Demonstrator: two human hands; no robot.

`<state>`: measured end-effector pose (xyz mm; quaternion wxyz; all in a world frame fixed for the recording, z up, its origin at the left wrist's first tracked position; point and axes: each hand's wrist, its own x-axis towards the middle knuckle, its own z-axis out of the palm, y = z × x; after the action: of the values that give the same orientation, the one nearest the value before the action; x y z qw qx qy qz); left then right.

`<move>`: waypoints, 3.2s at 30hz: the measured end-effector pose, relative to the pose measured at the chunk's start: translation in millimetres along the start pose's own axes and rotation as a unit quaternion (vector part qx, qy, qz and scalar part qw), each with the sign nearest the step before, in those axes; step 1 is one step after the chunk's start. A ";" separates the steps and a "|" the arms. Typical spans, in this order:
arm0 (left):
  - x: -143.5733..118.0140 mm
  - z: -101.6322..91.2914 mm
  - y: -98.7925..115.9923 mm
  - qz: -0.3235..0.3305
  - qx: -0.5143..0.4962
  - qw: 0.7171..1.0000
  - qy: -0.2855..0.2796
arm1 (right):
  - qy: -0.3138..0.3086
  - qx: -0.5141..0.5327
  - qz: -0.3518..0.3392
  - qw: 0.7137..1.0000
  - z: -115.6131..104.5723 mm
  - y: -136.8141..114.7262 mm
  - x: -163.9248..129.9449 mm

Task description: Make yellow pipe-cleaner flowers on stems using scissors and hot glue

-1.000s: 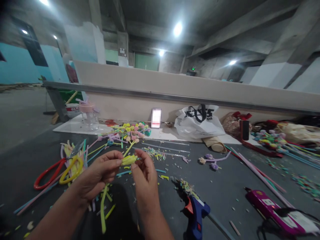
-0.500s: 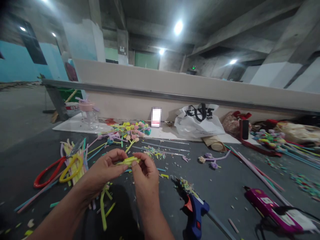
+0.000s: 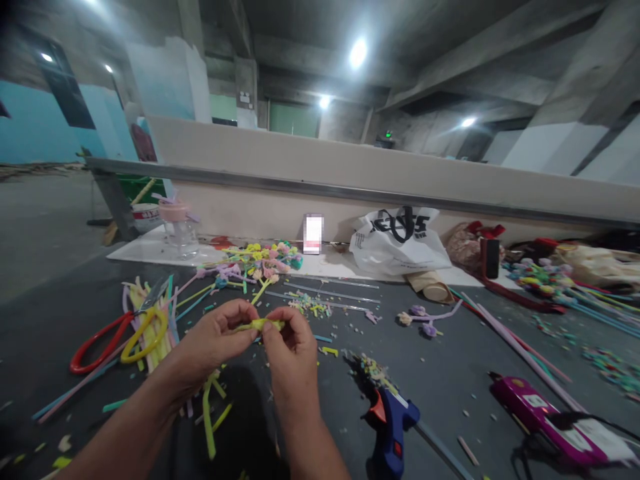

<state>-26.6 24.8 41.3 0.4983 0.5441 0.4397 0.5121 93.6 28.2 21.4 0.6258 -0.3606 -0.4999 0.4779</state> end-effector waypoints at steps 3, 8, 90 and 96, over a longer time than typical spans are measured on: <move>-1.7 1.1 2.5 -0.025 -0.016 1.000 0.008 | 0.006 -0.011 0.007 1.000 0.4 -2.9 0.3; -3.5 1.4 8.1 -0.104 -0.043 0.994 0.009 | -0.003 -0.044 0.002 0.999 2.2 -10.9 -0.3; -4.8 -7.5 -8.3 0.228 0.363 0.901 0.075 | -0.016 0.091 0.076 0.993 -5.8 0.1 6.9; -6.5 -7.4 -8.1 0.231 0.327 0.915 0.050 | 0.003 0.100 0.070 0.993 -8.3 0.4 8.1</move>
<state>-34.3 20.0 32.3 0.1377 0.7369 0.4689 0.4670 101.9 36.4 21.3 0.6250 -0.3322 -0.4213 0.5670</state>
